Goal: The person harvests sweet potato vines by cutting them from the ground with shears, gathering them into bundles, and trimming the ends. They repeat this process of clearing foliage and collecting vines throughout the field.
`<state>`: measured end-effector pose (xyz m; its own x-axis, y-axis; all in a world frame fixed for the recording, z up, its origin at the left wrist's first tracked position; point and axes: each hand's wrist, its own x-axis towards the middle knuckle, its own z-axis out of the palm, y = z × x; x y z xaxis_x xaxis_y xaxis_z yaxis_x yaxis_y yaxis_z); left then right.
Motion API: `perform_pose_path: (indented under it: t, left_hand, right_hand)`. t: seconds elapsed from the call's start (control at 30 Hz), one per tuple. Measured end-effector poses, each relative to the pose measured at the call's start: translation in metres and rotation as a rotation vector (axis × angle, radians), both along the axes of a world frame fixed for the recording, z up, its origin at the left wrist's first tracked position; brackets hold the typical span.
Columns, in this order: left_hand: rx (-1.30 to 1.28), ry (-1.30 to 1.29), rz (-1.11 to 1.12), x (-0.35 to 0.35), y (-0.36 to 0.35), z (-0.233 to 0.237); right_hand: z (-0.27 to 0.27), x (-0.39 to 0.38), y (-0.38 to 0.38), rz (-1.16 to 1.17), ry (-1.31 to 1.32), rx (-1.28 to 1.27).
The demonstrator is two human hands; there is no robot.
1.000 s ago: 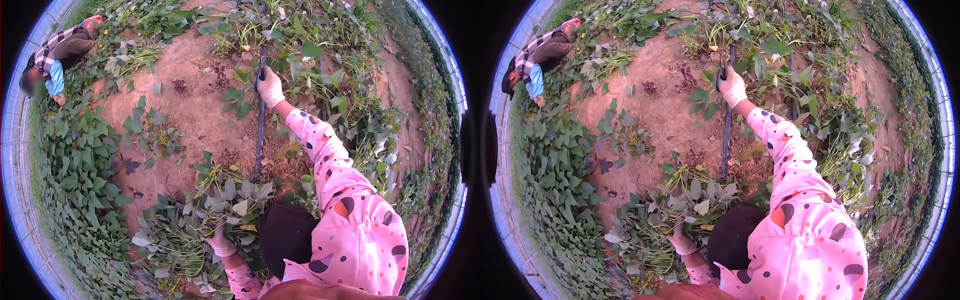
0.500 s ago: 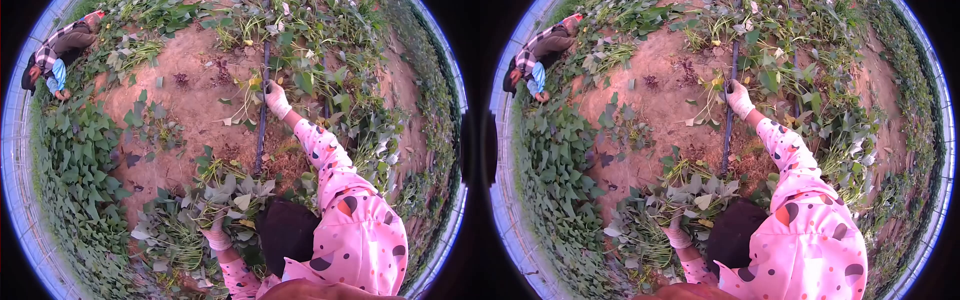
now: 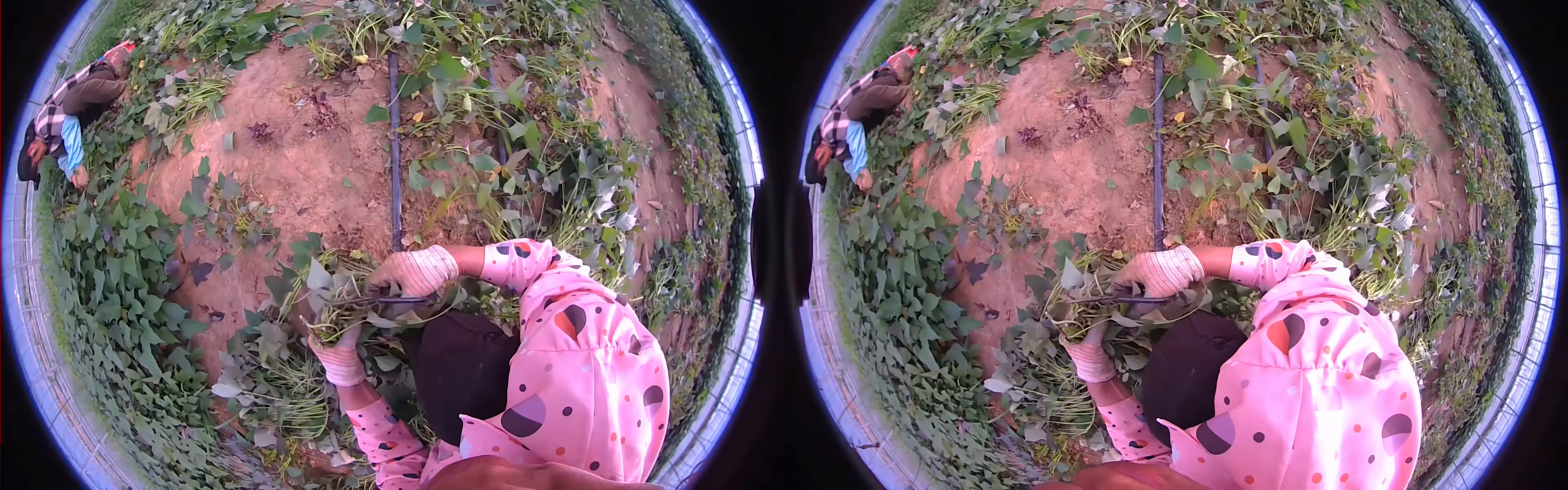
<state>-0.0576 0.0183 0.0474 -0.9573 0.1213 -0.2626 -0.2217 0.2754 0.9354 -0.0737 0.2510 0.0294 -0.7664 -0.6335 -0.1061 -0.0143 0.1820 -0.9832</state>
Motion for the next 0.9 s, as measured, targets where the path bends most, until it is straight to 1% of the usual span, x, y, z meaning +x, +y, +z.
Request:
perform_pose_path:
  t: [0.03, 0.07, 0.1, 0.13, 0.17, 0.2, 0.23, 0.27, 0.3, 0.33, 0.37, 0.4, 0.43, 0.47, 0.5, 0.53, 0.57, 0.6, 0.67, 0.7, 0.73, 0.77, 0.8, 0.83, 0.87, 0.9]
  left_hand:
    - [-0.005, 0.017, 0.080, 0.005, -0.006, 0.001]
    - [-0.011, 0.034, 0.157, 0.009, -0.010, 0.004]
    - [0.095, 0.011, 0.267, 0.015, -0.017, 0.004]
    - [0.202, -0.012, 0.375, 0.020, -0.025, 0.003]
    - [0.229, -0.020, 0.387, 0.027, -0.041, -0.003]
    - [0.254, -0.028, 0.400, 0.033, -0.053, -0.009]
    - [0.313, -0.022, 0.460, 0.038, -0.049, 0.001]
    - [0.316, -0.024, 0.457, 0.042, -0.049, 0.006]
    - [0.257, -0.003, 0.411, 0.047, -0.052, 0.012]
    - [0.198, 0.020, 0.365, 0.054, -0.055, 0.016]
    - [0.155, 0.047, 0.474, 0.066, -0.065, 0.007]
    - [0.153, 0.054, 0.472, 0.074, -0.076, 0.006]
    - [0.206, 0.015, 0.586, 0.081, -0.088, 0.009]
    - [0.260, -0.024, 0.698, 0.087, -0.092, 0.015]
    - [0.290, -0.090, 0.799, 0.084, -0.072, 0.056]
    - [0.261, 0.009, 0.777, 0.088, -0.098, 0.050]
    - [0.237, 0.108, 0.832, 0.087, -0.099, 0.065]
    - [0.215, 0.208, 0.886, 0.088, -0.099, 0.080]
    - [-0.013, 0.417, 0.805, 0.097, -0.118, 0.103]
    - [-0.024, 0.428, 0.824, 0.094, -0.123, 0.119]
    - [0.075, 0.410, 0.957, 0.098, -0.123, 0.132]
    - [0.024, 0.426, 0.965, 0.103, -0.140, 0.136]
    - [-0.027, 0.441, 0.975, 0.107, -0.145, 0.148]
    - [-0.027, 0.453, 0.969, 0.114, -0.146, 0.155]
    - [0.042, 0.489, 1.002, 0.119, -0.131, 0.175]
    - [0.114, 0.524, 1.035, 0.125, -0.120, 0.189]
  right_hand:
    - [0.004, -0.001, 0.006, -0.083, 0.063, 0.016]
    - [0.006, -0.010, 0.018, -0.252, 0.036, 0.022]
    - [-0.020, -0.020, 0.031, -0.513, -0.016, -0.015]
    - [-0.030, -0.034, 0.052, -0.733, -0.071, 0.067]
    - [-0.031, -0.049, 0.076, -0.952, 0.020, 0.295]
    - [-0.027, -0.062, 0.101, -1.043, -0.088, 0.506]
    - [-0.059, -0.072, 0.133, -1.114, 0.006, 0.803]
    - [-0.090, -0.073, 0.165, -1.089, -0.002, 1.056]
    - [-0.107, -0.066, 0.191, -0.977, -0.193, 1.154]
    - [-0.123, -0.052, 0.209, -0.839, -0.310, 1.173]
    - [-0.161, -0.033, 0.222, -0.763, -0.400, 1.214]
    - [-0.172, -0.007, 0.221, -0.793, -0.405, 1.187]
    - [-0.178, 0.016, 0.214, -0.902, -0.386, 1.147]
    - [-0.215, 0.040, 0.215, -0.928, -0.228, 1.154]
    - [-0.263, 0.068, 0.220, -0.866, -0.074, 1.179]
    - [-0.217, 0.080, 0.195, -1.104, -0.142, 0.951]
    - [-0.199, 0.098, 0.183, -0.957, 0.011, 1.057]
    - [-0.191, 0.106, 0.168, -1.228, -0.117, 0.823]
    - [-0.177, 0.133, 0.157, -1.215, -0.157, 0.784]
    - [-0.165, 0.143, 0.155, -1.228, -0.151, 0.768]
    - [-0.151, 0.154, 0.153, -1.273, -0.201, 0.792]
    - [-0.142, 0.164, 0.153, -1.315, -0.254, 0.817]
    - [-0.139, 0.176, 0.156, -1.324, -0.252, 0.806]
    - [-0.138, 0.190, 0.160, -1.335, -0.309, 0.866]
    - [-0.137, 0.203, 0.165, -1.345, -0.366, 0.926]
    - [-0.130, 0.217, 0.171, -1.265, -0.428, 0.982]
